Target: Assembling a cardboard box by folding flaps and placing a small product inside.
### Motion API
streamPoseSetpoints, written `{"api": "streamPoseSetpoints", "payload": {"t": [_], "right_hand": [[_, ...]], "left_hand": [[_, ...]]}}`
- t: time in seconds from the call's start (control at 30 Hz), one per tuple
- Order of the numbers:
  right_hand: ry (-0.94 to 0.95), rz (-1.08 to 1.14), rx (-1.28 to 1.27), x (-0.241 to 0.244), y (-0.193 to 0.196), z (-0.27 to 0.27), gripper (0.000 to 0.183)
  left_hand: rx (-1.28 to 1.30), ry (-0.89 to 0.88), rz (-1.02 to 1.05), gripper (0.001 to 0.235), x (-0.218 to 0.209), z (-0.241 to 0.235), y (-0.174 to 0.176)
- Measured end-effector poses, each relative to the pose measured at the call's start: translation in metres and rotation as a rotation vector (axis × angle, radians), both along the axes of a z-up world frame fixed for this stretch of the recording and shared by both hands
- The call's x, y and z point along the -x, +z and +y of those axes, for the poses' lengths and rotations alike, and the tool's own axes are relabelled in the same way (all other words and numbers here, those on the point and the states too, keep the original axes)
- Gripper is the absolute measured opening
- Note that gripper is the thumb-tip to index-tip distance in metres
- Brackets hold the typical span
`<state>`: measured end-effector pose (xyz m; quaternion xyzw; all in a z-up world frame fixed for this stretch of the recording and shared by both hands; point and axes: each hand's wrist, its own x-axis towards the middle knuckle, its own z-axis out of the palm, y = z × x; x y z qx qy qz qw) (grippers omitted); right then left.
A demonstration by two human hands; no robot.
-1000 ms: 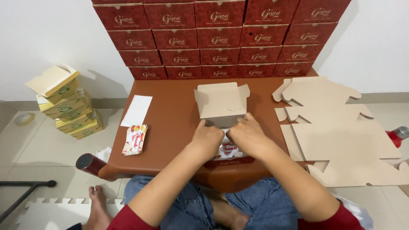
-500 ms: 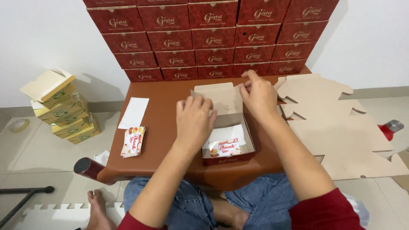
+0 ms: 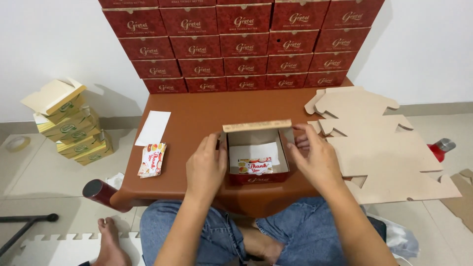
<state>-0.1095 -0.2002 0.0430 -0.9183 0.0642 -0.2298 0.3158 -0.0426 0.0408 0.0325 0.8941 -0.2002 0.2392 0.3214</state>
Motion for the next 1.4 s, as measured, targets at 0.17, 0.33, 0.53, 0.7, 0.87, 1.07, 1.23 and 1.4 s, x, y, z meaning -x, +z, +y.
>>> {"api": "streamPoseSetpoints", "payload": {"t": [0.17,0.33,0.53,0.7,0.87,1.07,1.23,1.4], "right_hand": [[-0.038,-0.046,0.135,-0.004,-0.009,0.005,0.036],[-0.02,-0.032,0.04,0.001,-0.01,0.011,0.044],[0.061,-0.01,-0.076,0.009,0.0,0.022,0.056],[0.199,-0.026,-0.173,0.011,-0.003,0.017,0.052],[0.23,-0.034,-0.133,0.008,-0.015,0.008,0.046],[0.253,-0.006,-0.121,0.002,-0.028,0.001,0.048],[0.296,-0.017,-0.115,0.006,-0.023,-0.002,0.044],[0.305,0.009,-0.133,0.006,-0.032,-0.002,0.046]], "left_hand": [[0.03,0.03,0.064,0.038,0.004,0.005,-0.012],[0.165,-0.044,0.246,0.048,0.003,0.004,-0.022],[0.212,-0.063,0.368,0.056,0.006,0.005,-0.024],[0.237,-0.219,0.374,0.064,0.012,0.009,-0.014],[0.094,-0.258,0.273,0.054,0.01,0.018,-0.01],[0.009,-0.243,0.3,0.046,0.006,0.023,-0.024],[-0.045,-0.227,0.293,0.046,0.009,0.026,-0.025],[-0.062,-0.244,0.329,0.049,0.01,0.03,-0.028]]}}
